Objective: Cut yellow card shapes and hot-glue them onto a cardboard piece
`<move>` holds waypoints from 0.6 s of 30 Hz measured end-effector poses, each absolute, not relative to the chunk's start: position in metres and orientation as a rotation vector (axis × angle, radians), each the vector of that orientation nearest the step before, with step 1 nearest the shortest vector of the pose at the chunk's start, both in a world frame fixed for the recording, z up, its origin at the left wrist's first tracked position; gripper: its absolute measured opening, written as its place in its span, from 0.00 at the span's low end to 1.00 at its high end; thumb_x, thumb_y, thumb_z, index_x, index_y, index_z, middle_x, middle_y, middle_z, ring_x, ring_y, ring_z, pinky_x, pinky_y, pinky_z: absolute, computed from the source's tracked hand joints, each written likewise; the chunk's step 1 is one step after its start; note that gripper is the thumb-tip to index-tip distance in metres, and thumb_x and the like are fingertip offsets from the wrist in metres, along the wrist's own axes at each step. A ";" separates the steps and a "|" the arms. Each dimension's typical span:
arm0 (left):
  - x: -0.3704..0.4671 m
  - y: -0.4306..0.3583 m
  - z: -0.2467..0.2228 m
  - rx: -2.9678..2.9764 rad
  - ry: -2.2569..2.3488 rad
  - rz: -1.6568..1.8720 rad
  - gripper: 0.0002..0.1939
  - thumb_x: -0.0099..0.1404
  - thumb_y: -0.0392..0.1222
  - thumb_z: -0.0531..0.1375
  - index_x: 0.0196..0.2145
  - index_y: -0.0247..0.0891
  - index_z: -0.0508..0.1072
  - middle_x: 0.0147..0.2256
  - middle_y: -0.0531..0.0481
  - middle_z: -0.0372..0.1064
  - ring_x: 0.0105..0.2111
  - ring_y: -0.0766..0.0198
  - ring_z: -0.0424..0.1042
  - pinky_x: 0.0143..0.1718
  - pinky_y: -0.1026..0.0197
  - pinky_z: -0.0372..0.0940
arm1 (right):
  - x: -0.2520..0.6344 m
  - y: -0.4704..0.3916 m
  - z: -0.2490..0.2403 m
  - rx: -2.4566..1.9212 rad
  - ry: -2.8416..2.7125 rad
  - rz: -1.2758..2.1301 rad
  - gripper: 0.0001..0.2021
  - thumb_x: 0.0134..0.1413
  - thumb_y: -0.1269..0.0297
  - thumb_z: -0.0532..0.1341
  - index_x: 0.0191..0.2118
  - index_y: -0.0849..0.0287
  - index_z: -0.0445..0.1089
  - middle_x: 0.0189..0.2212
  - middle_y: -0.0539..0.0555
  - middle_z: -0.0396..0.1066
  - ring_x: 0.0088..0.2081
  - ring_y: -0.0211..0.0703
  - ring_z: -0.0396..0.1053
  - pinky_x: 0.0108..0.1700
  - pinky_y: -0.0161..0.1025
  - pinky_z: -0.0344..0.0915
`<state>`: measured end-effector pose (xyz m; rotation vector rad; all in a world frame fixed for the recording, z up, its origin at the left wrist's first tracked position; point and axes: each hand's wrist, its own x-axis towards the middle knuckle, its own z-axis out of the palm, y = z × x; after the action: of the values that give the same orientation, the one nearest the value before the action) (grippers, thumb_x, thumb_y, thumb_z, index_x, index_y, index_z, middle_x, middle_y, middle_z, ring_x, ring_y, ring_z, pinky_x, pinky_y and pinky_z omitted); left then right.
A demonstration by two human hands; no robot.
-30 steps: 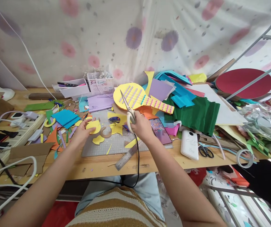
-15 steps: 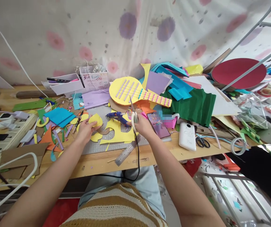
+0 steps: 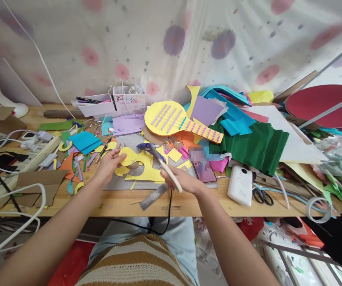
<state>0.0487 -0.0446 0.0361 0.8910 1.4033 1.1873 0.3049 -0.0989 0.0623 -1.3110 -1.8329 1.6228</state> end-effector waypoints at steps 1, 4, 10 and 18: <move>0.051 -0.044 0.037 0.893 1.404 1.205 0.21 0.39 0.43 0.68 0.33 0.33 0.73 0.32 0.47 0.73 0.24 0.69 0.68 0.20 0.70 0.57 | 0.302 -0.101 0.062 -1.345 -1.899 1.669 0.25 0.48 0.37 0.51 0.27 0.59 0.53 0.18 0.46 0.56 0.20 0.33 0.56 0.25 0.34 0.56; 0.057 -0.042 0.040 0.920 1.393 1.248 0.17 0.43 0.43 0.66 0.31 0.33 0.73 0.33 0.47 0.73 0.24 0.70 0.67 0.19 0.70 0.57 | 0.296 -0.101 0.057 -1.396 -1.972 1.737 0.25 0.48 0.38 0.52 0.26 0.59 0.53 0.17 0.46 0.57 0.20 0.33 0.57 0.25 0.34 0.57; 0.069 -0.036 0.038 0.945 1.335 1.328 0.17 0.45 0.44 0.65 0.33 0.33 0.72 0.25 0.52 0.69 0.21 0.72 0.62 0.17 0.70 0.57 | 0.279 -0.090 0.043 -1.151 -1.935 1.795 0.28 0.46 0.33 0.48 0.26 0.59 0.52 0.18 0.46 0.56 0.21 0.33 0.57 0.25 0.35 0.58; 0.069 -0.020 0.032 1.056 1.211 1.338 0.18 0.48 0.43 0.65 0.38 0.34 0.73 0.23 0.53 0.68 0.16 0.75 0.57 0.15 0.71 0.53 | 0.258 -0.070 0.024 -0.967 -1.899 1.948 0.28 0.45 0.34 0.50 0.26 0.59 0.53 0.21 0.47 0.55 0.21 0.32 0.57 0.24 0.35 0.56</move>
<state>0.0695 -0.0201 0.0323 1.0560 1.2113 1.3381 0.2575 -0.0698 0.0237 -0.9668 -1.8992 1.9480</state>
